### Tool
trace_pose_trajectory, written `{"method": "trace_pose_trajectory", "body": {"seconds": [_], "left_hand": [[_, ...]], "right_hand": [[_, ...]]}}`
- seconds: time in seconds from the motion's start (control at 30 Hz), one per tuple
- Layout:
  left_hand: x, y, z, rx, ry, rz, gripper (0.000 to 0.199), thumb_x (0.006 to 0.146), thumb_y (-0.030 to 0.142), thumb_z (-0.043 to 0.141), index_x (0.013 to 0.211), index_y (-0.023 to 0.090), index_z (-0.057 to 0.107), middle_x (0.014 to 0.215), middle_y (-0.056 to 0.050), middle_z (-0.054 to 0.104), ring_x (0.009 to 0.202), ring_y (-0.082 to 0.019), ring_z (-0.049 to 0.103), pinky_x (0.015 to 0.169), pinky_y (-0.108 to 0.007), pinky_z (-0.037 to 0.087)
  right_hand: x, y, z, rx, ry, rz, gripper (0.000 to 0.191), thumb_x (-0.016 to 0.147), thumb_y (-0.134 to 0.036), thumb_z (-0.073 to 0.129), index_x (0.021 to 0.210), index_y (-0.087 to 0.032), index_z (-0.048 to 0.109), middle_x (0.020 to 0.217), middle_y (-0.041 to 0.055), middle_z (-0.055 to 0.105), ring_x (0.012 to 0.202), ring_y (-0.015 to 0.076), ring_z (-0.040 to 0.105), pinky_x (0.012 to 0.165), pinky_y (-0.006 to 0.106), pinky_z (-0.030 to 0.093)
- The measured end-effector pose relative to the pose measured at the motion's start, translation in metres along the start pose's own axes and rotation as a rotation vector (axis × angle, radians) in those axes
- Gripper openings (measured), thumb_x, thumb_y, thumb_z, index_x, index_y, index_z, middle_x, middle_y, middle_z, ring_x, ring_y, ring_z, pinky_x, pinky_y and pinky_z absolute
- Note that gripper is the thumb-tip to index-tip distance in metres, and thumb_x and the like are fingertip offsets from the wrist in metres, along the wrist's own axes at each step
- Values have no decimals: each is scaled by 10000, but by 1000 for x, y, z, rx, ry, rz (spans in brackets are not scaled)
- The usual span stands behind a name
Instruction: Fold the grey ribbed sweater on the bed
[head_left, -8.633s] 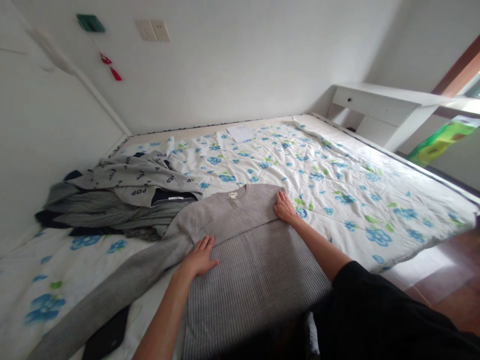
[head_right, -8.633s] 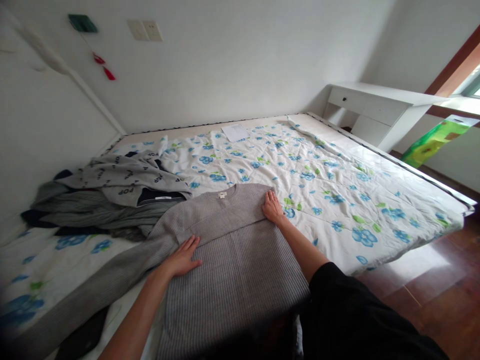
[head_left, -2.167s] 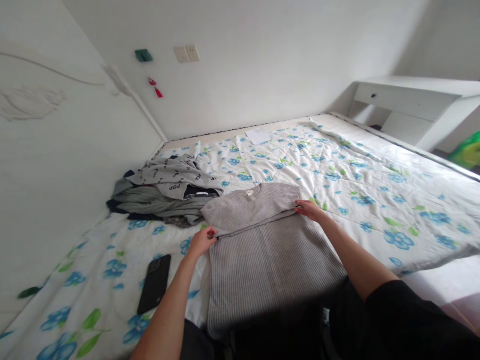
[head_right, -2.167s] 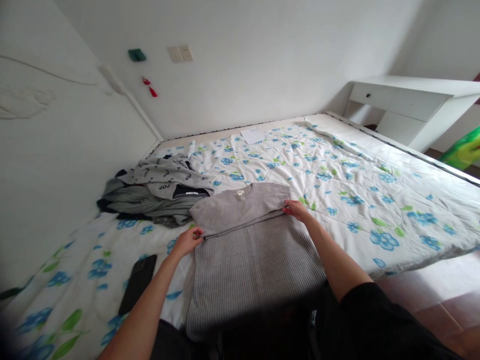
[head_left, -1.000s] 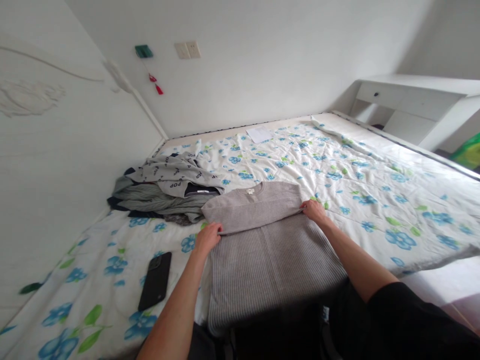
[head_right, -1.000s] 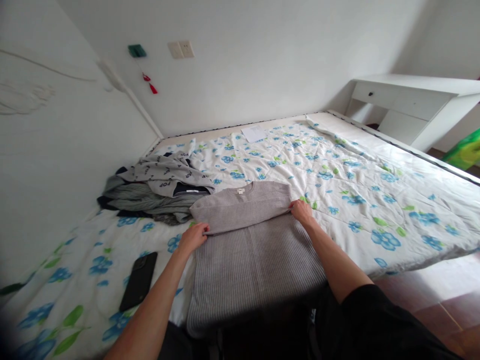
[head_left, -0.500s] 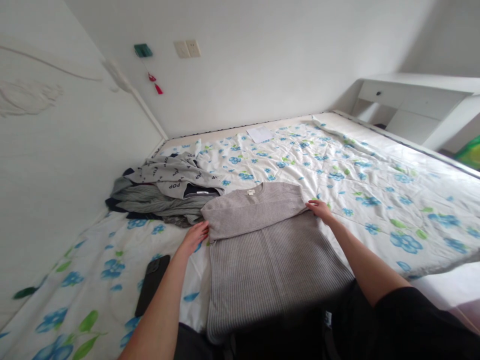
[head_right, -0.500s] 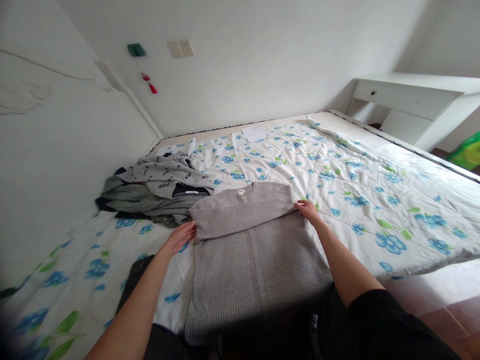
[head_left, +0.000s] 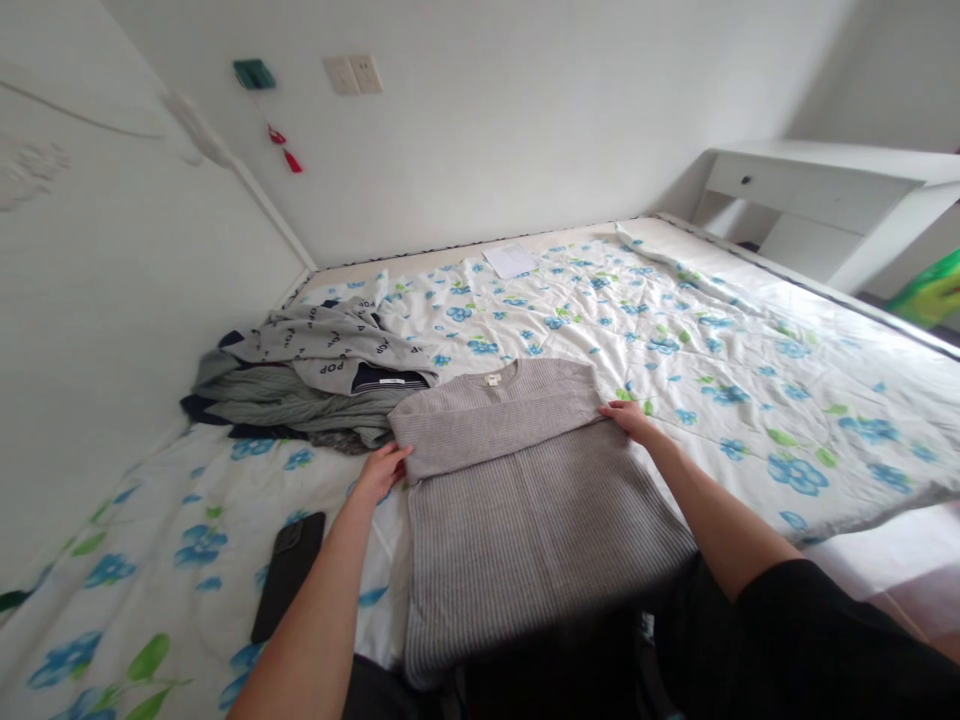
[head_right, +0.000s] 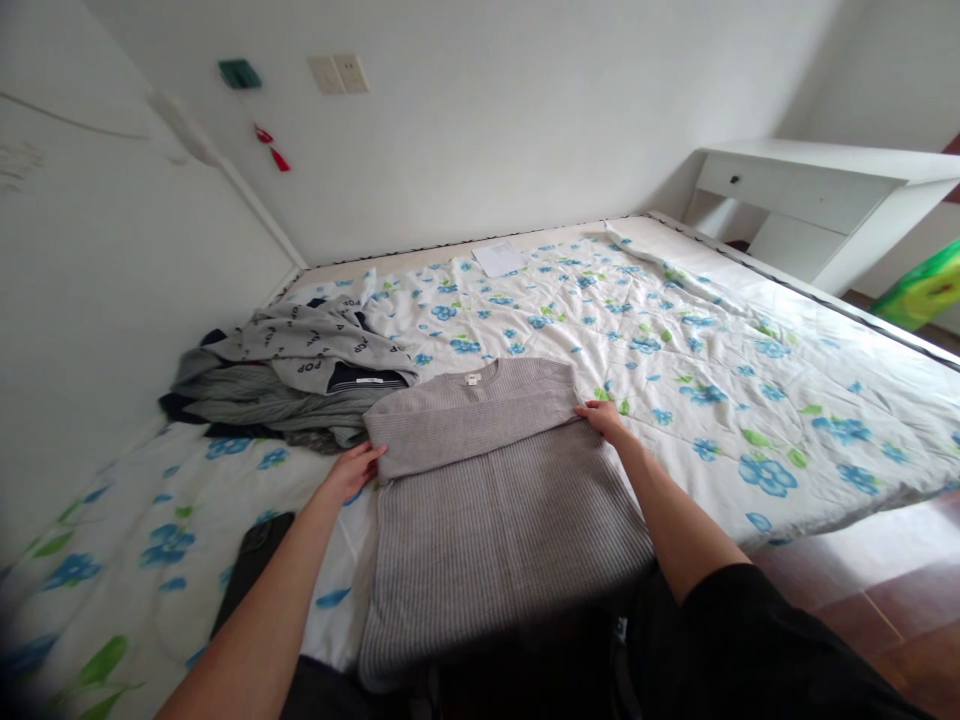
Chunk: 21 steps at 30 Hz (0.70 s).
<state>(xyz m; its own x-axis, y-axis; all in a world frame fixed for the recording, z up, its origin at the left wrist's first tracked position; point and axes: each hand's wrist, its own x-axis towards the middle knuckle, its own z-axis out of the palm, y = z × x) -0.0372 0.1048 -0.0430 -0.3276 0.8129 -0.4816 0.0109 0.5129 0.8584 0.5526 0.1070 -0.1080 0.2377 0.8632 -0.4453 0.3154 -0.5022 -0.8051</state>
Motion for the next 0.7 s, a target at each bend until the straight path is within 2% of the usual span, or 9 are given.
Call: {"method": "trace_pose_trajectory", "body": {"seconds": [0.1, 0.2, 0.33, 0.53, 0.6, 0.7], "left_hand": [[-8, 1, -10, 111, -240, -131, 479, 700, 346, 1088, 1031, 200, 774, 1022, -87, 869, 778, -195, 793, 691, -276, 649], [-13, 0, -15, 233, -361, -210, 629, 551, 412, 1152, 1011, 219, 767, 1057, -89, 874, 846, -222, 809, 725, -300, 663], [-6, -2, -15, 306, -327, -131, 746, 381, 365, 1178, 995, 198, 788, 1130, -130, 877, 978, -250, 822, 796, -289, 651], [6, 1, -14, 368, -165, 73, 736, 353, 522, 1142, 898, 179, 785, 954, -105, 860, 885, -276, 800, 719, -305, 612], [2, 3, -14, 362, -165, 71, 765, 357, 570, 1137, 914, 179, 788, 968, -98, 859, 880, -256, 793, 719, -289, 607], [-13, 4, -19, 324, -232, -56, 782, 411, 614, 1134, 969, 204, 772, 986, -75, 854, 831, -211, 780, 722, -274, 616]], "right_hand": [[-2, -1, 0, 35, -20, 37, 341, 910, -497, 880, 1036, -194, 787, 805, 49, 706, 756, 202, 643, 632, 259, 525], [-4, -1, 0, 33, -51, 40, 356, 913, -525, 883, 980, -194, 771, 742, 34, 665, 714, 193, 607, 588, 253, 496], [-4, -1, -2, -24, -11, 19, 352, 914, -521, 884, 918, -199, 742, 653, 0, 573, 659, 177, 546, 550, 242, 436], [-6, -5, -4, 15, -32, 33, 374, 880, -543, 902, 964, -210, 754, 672, -12, 572, 683, 180, 551, 593, 251, 460], [-9, -7, -5, 47, -61, 59, 386, 874, -547, 910, 971, -206, 759, 707, 1, 602, 718, 185, 570, 613, 257, 485], [-17, -7, -9, 59, -107, 88, 355, 929, -533, 874, 966, -202, 750, 806, 27, 663, 805, 190, 621, 653, 250, 527]]}}
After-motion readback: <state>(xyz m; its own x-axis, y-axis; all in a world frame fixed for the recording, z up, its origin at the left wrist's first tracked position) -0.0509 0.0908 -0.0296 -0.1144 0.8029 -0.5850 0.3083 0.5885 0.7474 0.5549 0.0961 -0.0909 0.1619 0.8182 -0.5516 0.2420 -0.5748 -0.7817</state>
